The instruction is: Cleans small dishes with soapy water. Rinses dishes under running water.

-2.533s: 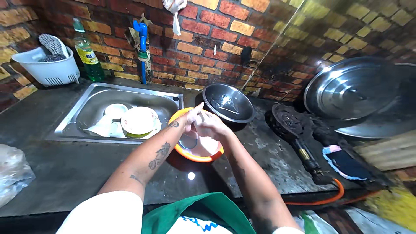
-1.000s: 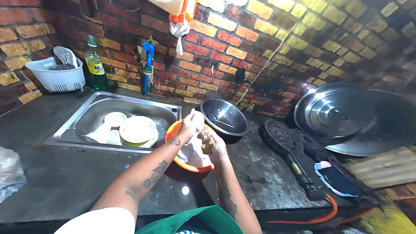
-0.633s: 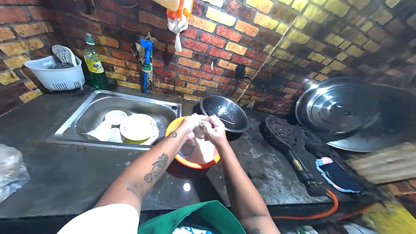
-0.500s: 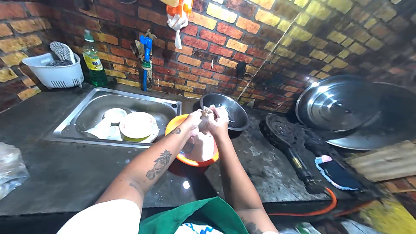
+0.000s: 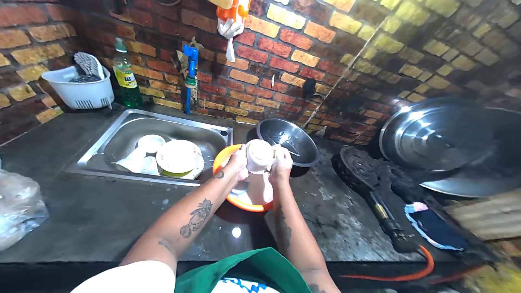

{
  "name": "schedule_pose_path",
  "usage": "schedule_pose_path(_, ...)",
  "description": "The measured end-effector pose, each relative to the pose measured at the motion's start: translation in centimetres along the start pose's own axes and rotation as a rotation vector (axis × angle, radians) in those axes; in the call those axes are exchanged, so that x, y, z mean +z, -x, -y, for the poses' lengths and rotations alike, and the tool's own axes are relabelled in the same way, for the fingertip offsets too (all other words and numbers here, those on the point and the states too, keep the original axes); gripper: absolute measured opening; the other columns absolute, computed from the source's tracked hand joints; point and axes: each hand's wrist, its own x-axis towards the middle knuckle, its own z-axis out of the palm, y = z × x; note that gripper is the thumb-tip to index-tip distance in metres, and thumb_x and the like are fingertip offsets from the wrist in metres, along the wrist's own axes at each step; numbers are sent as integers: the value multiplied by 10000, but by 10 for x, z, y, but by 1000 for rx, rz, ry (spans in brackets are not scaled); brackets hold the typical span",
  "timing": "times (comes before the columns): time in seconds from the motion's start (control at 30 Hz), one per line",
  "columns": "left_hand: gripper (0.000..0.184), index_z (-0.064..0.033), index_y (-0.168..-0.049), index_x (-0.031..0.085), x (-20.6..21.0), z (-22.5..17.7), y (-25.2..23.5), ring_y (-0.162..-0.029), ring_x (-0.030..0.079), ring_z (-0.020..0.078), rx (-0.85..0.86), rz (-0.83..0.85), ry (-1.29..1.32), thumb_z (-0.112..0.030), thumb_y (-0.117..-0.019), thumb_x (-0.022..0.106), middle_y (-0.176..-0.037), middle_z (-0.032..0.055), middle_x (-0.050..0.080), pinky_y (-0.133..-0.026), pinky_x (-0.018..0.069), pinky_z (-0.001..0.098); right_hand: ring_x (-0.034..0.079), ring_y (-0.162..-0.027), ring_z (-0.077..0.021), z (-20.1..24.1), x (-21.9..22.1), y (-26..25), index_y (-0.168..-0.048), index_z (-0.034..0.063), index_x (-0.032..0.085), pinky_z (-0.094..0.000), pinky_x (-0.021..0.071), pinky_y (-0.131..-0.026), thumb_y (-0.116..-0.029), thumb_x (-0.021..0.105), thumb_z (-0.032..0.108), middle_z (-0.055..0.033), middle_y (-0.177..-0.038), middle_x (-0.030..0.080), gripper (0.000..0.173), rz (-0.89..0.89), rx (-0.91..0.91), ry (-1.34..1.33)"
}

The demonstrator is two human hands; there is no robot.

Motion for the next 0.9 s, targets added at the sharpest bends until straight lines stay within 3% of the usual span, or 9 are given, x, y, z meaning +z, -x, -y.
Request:
schedule_pose_path(0.13,533,-60,-1392,535,-9,-3,-2,-1122,615,301,-2,-53,-160,-452,-1124,293,-1262,201,617,-938,515,487,571,-706,-105,14,-1,-22,-1143,21,638,-305,507,-639,-1080,452,161,-44,-858,612,242,269,151,163)
schedule_pose_path(0.27,521,-21,-1398,535,-26,-15,-7,-1148,601,346,73,-3,-391,-409,-1132,311,-1311,246,595,-961,493,523,645,-941,-232,-3,7,-34,-1260,5,641,-450,543,-853,-1090,483,180,-172,-1083,674,291,406,219,498)
schedule_pose_path(0.37,449,78,-1305,580,-54,-46,-24,-1158,615,351,302,-31,-606,-280,-1134,369,-1255,277,622,-1013,484,518,649,-1108,-361,-15,13,-22,-1318,-26,620,-546,506,-982,-1048,519,167,-263,-1213,658,348,525,205,967)
schedule_pose_path(0.47,343,58,-1293,602,-117,-97,-40,-1222,611,378,474,-263,-982,-184,-1090,471,-1275,268,638,-1070,459,545,500,-1375,-409,-24,14,-5,-1357,4,617,-586,387,-1143,-1039,503,153,-264,-1433,554,369,802,122,1401)
schedule_pose_path(0.6,329,36,-1285,615,-213,-129,-60,-1204,605,489,319,-544,-1409,-151,-1019,564,-1261,305,636,-996,465,682,303,-1499,-458,-34,15,3,-1529,103,472,-669,313,-1158,-956,608,128,-252,-1629,315,590,1009,151,1600)
schedule_pose_path(0.73,325,74,-1242,614,-250,-123,-63,-1222,569,547,72,-648,-1610,-66,-949,630,-1268,357,605,-956,458,726,273,-1512,-459,-34,20,14,-1587,81,383,-700,308,-1144,-953,673,242,-220,-1666,262,715,1059,243,1730)
schedule_pose_path(0.77,356,75,-1274,604,-243,-118,-64,-1270,532,541,89,-629,-1610,-65,-948,636,-1314,356,577,-1000,432,723,297,-1502,-455,-35,21,14,-1567,63,408,-694,315,-1141,-950,678,264,-223,-1650,296,702,1064,254,1727)
schedule_pose_path(0.83,399,62,-1323,597,-210,-106,-61,-1301,527,498,321,-454,-1580,-41,-939,635,-1349,326,572,-1083,418,654,367,-1459,-454,-41,16,2,-1489,35,506,-681,330,-1136,-925,726,213,-245,-1574,412,631,1084,192,1614)
schedule_pose_path(0.9,430,59,-1283,634,-165,-88,-57,-1258,581,435,636,-19,-1515,21,-857,689,-1294,291,623,-1098,441,580,561,-1272,-422,-53,0,-21,-1358,43,615,-637,457,-1046,-831,766,13,-244,-1356,599,549,1007,87,1288)
